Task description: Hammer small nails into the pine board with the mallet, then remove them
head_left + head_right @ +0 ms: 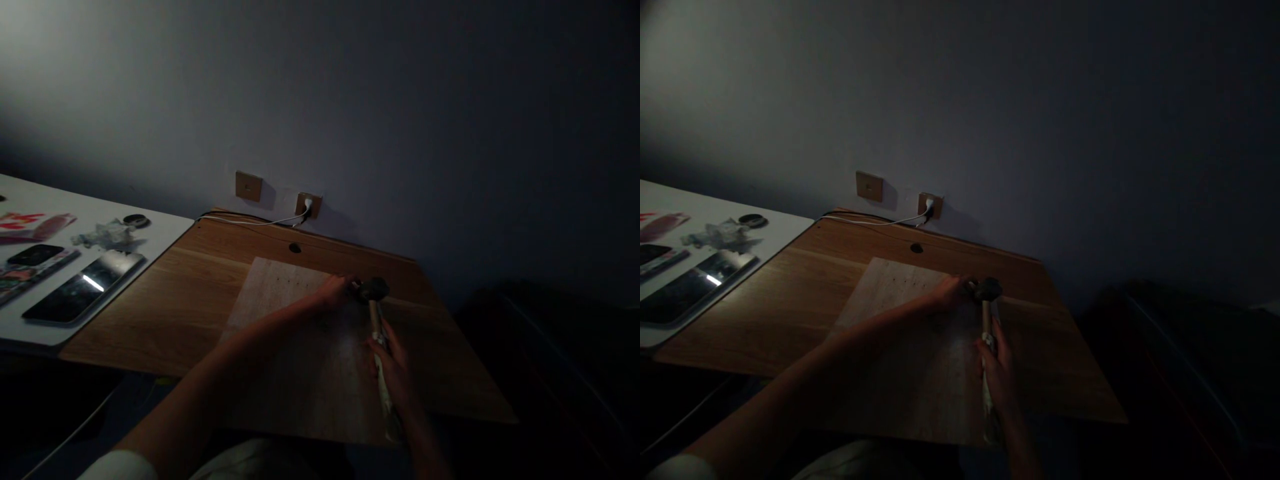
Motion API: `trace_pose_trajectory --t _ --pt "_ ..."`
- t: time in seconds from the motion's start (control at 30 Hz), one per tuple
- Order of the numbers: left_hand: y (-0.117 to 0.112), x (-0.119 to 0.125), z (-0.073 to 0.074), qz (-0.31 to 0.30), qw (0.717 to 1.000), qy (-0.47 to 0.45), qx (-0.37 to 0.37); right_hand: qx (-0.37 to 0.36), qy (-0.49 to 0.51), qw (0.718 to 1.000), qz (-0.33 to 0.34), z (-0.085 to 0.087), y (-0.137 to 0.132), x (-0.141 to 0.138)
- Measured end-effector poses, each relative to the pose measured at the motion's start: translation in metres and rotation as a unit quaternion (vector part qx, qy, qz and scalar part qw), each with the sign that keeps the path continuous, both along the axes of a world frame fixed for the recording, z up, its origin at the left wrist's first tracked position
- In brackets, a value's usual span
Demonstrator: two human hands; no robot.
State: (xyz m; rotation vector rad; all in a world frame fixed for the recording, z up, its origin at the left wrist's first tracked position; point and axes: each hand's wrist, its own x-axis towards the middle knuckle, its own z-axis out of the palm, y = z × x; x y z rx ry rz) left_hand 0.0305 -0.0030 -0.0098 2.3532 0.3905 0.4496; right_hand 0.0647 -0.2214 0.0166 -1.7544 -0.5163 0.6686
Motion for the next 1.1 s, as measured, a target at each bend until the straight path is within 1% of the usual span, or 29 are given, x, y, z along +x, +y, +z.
trace_pose_trajectory --t 0.1,0.2,0.23,0.3,0.4,0.47,0.57,0.7,0.87,0.97,1.1 --pt "0.003 -0.003 0.004 -0.007 1.000 0.004 0.001 0.006 0.037 0.999 -0.011 0.001 -0.002 -0.001" --pt "0.007 -0.015 0.016 -0.028 0.998 -0.008 0.054 0.014 0.073 0.997 -0.026 0.003 -0.005 -0.001" --pt "0.007 -0.022 0.022 -0.043 0.996 -0.010 0.076 0.018 0.083 0.996 -0.029 0.003 -0.006 -0.001" --pt "0.007 -0.039 0.034 -0.096 0.990 0.003 0.108 0.023 0.097 0.994 -0.032 0.004 -0.008 -0.001" --pt "0.001 -0.068 0.050 -0.176 0.970 0.062 0.155 -0.002 0.102 0.995 -0.012 0.003 -0.011 0.001" --pt "-0.006 -0.084 0.055 -0.190 0.956 0.101 0.199 -0.026 0.089 0.996 0.001 0.002 -0.013 0.002" --pt "-0.017 -0.096 0.054 -0.173 0.941 0.138 0.254 -0.032 0.067 0.997 0.008 -0.001 -0.015 0.002" --pt "-0.025 -0.093 0.047 -0.153 0.935 0.145 0.285 -0.031 0.057 0.998 0.010 -0.009 -0.014 0.003" --pt "-0.024 -0.088 0.047 -0.162 0.937 0.145 0.273 -0.028 0.047 0.998 0.006 -0.017 -0.013 0.007" --pt "-0.023 -0.089 0.047 -0.162 0.940 0.151 0.261 -0.036 0.046 0.998 -0.003 -0.017 -0.013 0.007" --pt "-0.021 -0.087 0.040 -0.158 0.949 0.146 0.232 -0.044 0.046 0.998 -0.010 -0.014 -0.015 0.006"
